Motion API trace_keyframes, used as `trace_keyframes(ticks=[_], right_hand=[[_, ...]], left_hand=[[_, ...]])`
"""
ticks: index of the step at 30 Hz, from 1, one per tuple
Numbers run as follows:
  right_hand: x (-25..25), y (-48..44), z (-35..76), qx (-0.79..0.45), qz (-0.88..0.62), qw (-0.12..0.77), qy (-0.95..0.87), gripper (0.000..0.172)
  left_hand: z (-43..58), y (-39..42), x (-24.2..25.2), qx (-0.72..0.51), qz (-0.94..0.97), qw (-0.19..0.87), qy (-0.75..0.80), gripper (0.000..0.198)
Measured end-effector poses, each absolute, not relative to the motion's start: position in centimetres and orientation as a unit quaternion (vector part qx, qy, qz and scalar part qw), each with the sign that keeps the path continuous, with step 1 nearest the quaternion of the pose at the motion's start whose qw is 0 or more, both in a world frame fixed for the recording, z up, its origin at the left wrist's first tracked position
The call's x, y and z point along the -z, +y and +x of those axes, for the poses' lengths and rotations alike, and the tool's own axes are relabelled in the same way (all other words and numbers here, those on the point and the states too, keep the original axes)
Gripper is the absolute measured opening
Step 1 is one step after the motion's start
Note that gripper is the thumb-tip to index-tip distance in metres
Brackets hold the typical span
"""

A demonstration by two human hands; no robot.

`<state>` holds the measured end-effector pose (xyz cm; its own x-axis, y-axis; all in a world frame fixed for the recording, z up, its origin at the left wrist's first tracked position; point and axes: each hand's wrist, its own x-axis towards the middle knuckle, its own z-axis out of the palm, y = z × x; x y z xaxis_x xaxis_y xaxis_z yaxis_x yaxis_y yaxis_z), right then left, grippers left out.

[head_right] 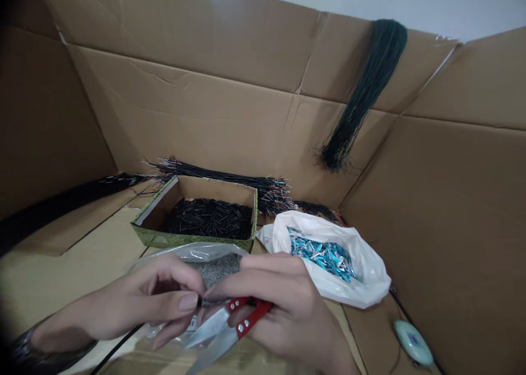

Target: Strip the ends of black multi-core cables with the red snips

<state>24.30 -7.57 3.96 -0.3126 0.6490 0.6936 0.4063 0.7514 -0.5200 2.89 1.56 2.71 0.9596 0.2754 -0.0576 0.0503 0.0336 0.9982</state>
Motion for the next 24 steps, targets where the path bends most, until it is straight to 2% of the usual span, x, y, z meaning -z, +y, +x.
trace_keyframes(ticks=[5, 9, 16, 19, 24], right_hand=[[-3.4, -7.6, 24.0, -0.1, -0.355, 0.518, -0.771, 0.018], [-2.8, -7.0, 23.3, -0.068, -0.409, 0.581, -0.7, 0.019], [-1.2, -5.6, 22.0, -0.009, -0.476, 0.6, -0.643, 0.021], [-1.2, -5.5, 21.7, -0.001, -0.491, 0.61, -0.622, 0.022], [-1.3, -5.5, 21.0, -0.057, -0.527, 0.605, -0.594, 0.025]], left_hand=[[2.6, 1.2, -2.8, -0.109, 0.707, 0.687, 0.128, 0.04], [2.9, 0.9, -2.7, -0.192, 0.719, 0.648, 0.164, 0.036], [3.6, 0.2, -2.7, -0.361, 0.792, 0.422, 0.255, 0.02], [3.6, 0.1, -2.4, -0.395, 0.798, 0.373, 0.262, 0.014], [3.7, 0.5, -1.9, -0.436, 0.809, 0.287, 0.27, 0.014]])
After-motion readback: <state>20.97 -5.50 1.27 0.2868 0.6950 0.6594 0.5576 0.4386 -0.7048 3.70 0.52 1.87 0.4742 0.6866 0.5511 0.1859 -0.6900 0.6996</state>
